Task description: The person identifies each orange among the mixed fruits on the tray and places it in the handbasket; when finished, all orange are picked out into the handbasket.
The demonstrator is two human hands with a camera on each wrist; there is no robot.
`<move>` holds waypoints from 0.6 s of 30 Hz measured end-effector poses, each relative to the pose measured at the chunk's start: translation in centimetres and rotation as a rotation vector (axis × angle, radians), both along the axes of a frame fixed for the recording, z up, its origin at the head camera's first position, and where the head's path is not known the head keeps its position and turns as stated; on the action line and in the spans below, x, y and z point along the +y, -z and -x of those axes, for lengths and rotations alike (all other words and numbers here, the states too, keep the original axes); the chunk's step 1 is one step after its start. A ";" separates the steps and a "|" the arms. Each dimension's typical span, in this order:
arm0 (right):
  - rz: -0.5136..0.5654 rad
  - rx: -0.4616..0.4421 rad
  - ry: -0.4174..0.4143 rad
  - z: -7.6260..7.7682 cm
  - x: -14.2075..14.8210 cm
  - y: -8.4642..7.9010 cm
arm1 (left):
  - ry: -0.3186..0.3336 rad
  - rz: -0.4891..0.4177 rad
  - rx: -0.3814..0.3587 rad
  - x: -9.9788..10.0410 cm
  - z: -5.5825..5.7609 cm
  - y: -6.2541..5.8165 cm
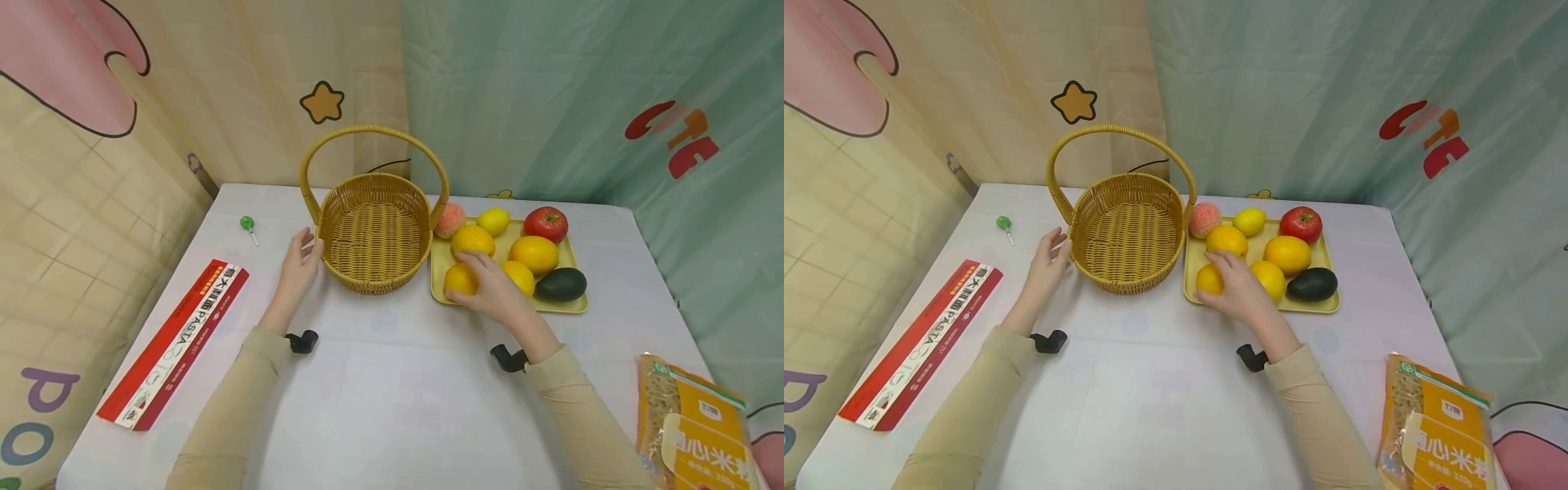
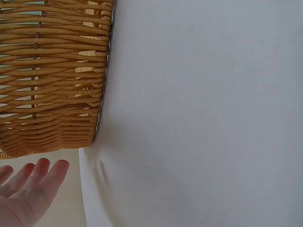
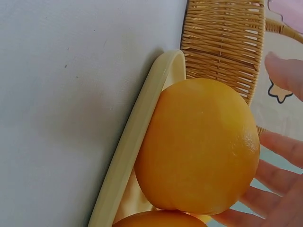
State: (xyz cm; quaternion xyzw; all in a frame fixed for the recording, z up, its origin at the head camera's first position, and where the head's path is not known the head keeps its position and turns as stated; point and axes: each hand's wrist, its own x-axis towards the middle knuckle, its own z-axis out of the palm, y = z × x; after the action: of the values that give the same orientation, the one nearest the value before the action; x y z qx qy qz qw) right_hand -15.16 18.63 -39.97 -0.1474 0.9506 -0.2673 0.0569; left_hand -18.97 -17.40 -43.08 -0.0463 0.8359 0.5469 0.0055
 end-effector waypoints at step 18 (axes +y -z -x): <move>-0.105 -0.056 -0.003 0.2 -0.3 0.6 | -0.023 -0.178 -0.071 0.6 0.5 0.6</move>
State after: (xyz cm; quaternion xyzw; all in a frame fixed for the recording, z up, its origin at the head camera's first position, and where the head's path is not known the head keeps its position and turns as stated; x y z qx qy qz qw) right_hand -15.35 18.34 -40.56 -0.1381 0.9611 -0.2211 0.0913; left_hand -19.46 -16.83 -43.70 -0.0743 0.7828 0.6170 0.0329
